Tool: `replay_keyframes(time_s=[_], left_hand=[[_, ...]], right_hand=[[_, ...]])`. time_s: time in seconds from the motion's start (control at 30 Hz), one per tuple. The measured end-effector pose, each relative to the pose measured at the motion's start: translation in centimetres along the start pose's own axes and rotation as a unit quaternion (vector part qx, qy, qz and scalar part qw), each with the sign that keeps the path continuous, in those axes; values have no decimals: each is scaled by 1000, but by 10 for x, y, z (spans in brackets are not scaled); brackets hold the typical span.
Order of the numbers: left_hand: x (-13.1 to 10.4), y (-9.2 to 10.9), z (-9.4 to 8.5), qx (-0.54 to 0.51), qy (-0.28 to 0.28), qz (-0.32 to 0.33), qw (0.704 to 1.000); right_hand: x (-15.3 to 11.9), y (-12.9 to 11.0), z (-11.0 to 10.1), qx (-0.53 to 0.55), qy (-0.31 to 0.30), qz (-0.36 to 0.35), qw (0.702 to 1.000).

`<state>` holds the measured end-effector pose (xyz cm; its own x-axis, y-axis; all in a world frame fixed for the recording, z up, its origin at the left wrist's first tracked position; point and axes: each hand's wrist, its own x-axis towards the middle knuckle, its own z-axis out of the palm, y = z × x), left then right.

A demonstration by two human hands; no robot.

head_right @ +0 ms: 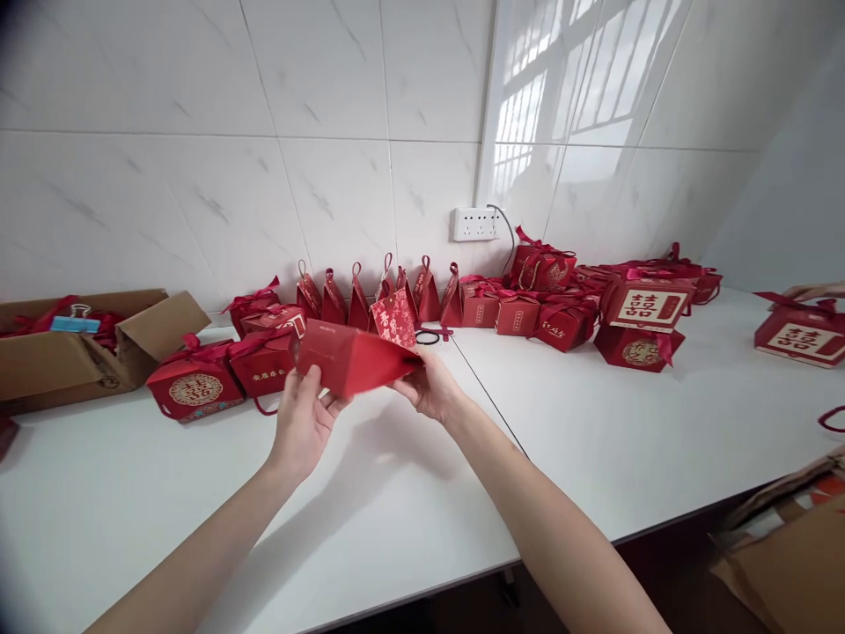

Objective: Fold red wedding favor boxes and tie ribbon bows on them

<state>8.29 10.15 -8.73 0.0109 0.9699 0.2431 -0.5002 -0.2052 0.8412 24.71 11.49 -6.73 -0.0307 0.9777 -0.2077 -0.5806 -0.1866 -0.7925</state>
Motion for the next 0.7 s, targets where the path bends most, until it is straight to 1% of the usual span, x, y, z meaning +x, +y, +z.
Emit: replay_keyframes(time_s=[0.03, 0.07, 0.13, 0.2, 0.33, 0.43, 0.5, 0.57, 0.63, 0.7], left_hand=[[4, 3, -1, -28, 25, -42, 998], [7, 4, -2, -45, 42, -70, 996], [11, 6, -5, -56, 52, -87, 993], [12, 5, -7, -45, 35, -67, 996], [3, 2, -5, 3, -21, -3, 1000], [-2, 4, -4, 40, -48, 31, 998], [-2, 6, -6, 52, -52, 30, 997], [0, 8, -10, 46, -44, 10, 998], [1, 5, -13, 22, -39, -28, 999], [-3, -3, -9, 32, -39, -81, 995]], right_hand=[[2, 1, 0, 14, 7, 15, 1000], [3, 3, 0, 23, 12, 25, 999], [4, 6, -1, 39, 19, 38, 998], [5, 9, -2, 48, 23, 46, 998], [13, 12, -9, 45, 22, 66, 997], [20, 13, -13, 31, 12, 61, 998], [18, 10, -13, 15, 12, 36, 999], [4, 3, -15, -6, 24, -16, 1000], [-21, -6, -20, -36, 45, -89, 994], [-51, -13, -28, -77, 71, -156, 982]])
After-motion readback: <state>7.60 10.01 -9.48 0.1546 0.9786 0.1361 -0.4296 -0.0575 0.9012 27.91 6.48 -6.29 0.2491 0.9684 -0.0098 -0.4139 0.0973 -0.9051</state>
